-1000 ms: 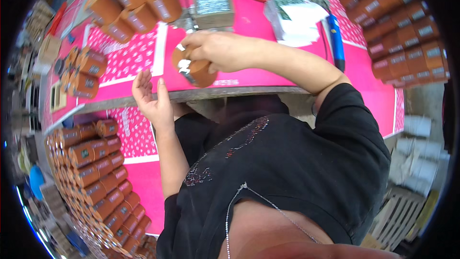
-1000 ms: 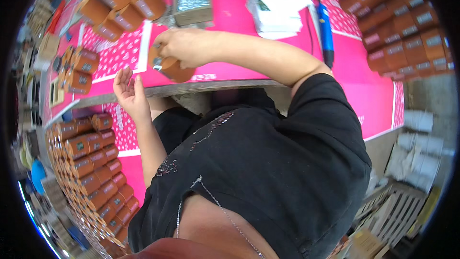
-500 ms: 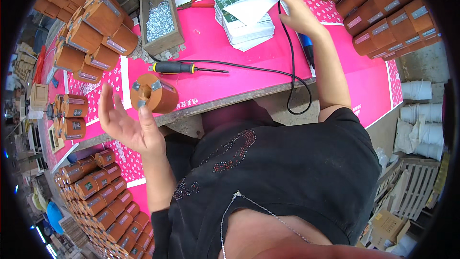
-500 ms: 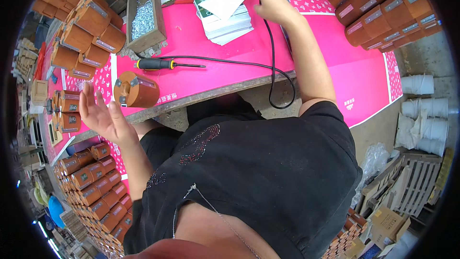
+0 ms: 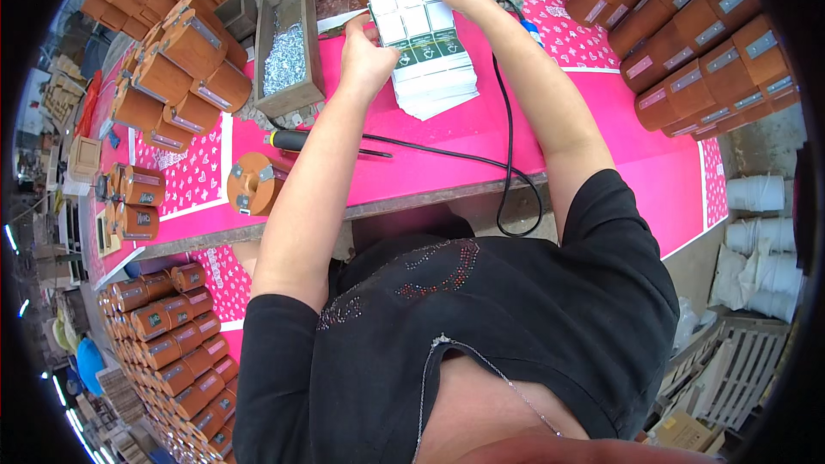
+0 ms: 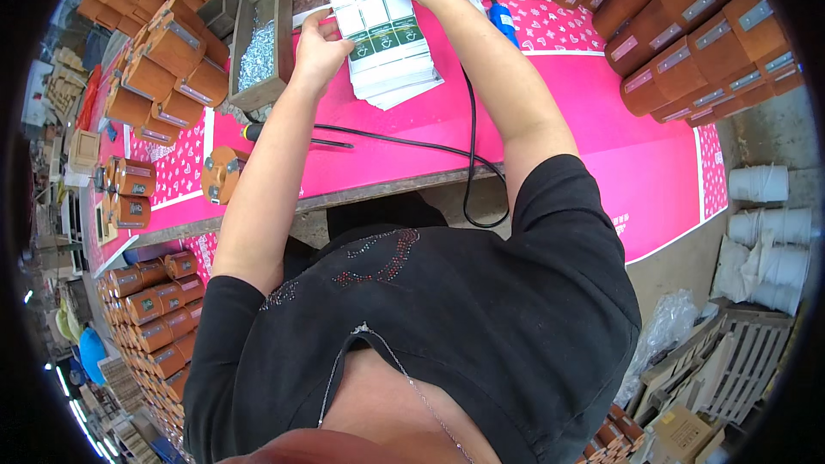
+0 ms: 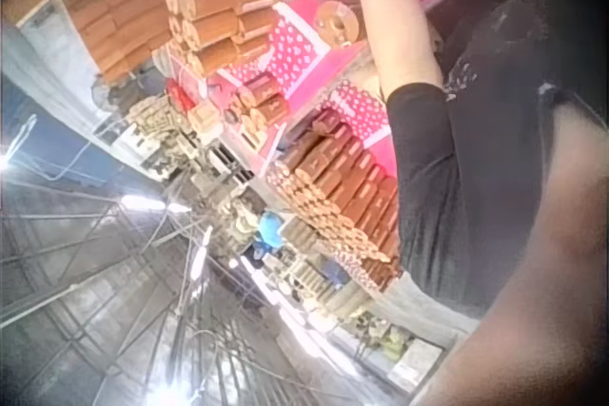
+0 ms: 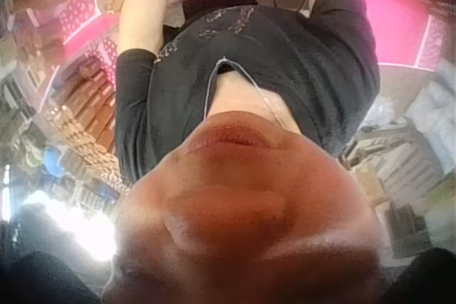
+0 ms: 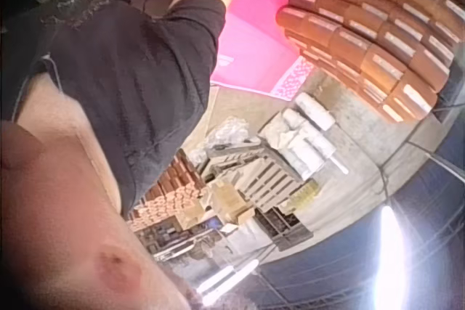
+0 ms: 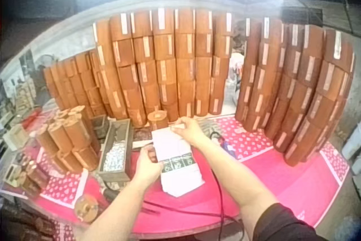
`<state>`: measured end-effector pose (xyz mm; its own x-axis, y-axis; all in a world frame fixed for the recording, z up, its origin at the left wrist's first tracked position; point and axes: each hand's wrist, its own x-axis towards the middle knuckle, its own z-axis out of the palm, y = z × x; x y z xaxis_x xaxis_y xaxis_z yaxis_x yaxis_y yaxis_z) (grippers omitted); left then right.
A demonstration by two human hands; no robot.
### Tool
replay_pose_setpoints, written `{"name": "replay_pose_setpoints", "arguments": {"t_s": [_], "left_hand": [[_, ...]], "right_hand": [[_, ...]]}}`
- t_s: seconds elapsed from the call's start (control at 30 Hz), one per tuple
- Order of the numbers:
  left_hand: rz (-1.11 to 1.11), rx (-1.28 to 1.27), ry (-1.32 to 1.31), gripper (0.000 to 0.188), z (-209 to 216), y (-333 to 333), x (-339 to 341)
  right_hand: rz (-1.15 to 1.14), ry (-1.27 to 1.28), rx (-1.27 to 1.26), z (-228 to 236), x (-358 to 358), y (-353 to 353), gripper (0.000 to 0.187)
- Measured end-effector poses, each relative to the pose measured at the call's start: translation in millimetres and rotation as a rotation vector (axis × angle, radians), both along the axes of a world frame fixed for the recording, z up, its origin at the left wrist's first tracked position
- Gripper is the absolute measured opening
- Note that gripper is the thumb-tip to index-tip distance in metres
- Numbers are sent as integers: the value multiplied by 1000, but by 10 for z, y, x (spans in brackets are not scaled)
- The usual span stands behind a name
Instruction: The recorder peels labels from a sheet and carefully applies them to the surface of brown cylindrical components.
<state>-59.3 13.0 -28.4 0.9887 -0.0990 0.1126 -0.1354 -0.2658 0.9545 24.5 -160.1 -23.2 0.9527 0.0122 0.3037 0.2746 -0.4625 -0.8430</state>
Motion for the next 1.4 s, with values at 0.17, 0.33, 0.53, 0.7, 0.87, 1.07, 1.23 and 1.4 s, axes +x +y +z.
{"name": "replay_pose_setpoints", "arguments": {"t_s": [0.17, 0.33, 0.53, 0.7, 0.87, 1.07, 1.23, 1.4], "left_hand": [[38, -177, 11, 43, -314, 17, 225], [-5, -175, -54, 26, -345, 23, 261], [-142, 71, -237, 54, -279, -52, 177], [-101, 316, -350, 60, -430, 36, 302], [-94, 309, -389, 61, -309, 2, 219], [-418, -374, -49, 75, 102, 206, -464], [-364, -669, 202, 48, 250, 570, -1144], [-65, -655, 86, 20, 296, 823, -1522]], "right_hand": [[86, 75, 255, 19, -98, 7, 20], [299, 87, 236, -122, -416, -98, 33], [154, 48, 349, -214, -511, -71, 24], [-32, -276, 264, -1, -568, -119, 29], [-4, -811, 630, 1401, -883, -199, 17], [169, -157, 197, 809, -987, 98, 23], [186, -107, 309, 557, -1295, 500, 26], [265, -197, 466, 315, -1312, 839, 43]]}}
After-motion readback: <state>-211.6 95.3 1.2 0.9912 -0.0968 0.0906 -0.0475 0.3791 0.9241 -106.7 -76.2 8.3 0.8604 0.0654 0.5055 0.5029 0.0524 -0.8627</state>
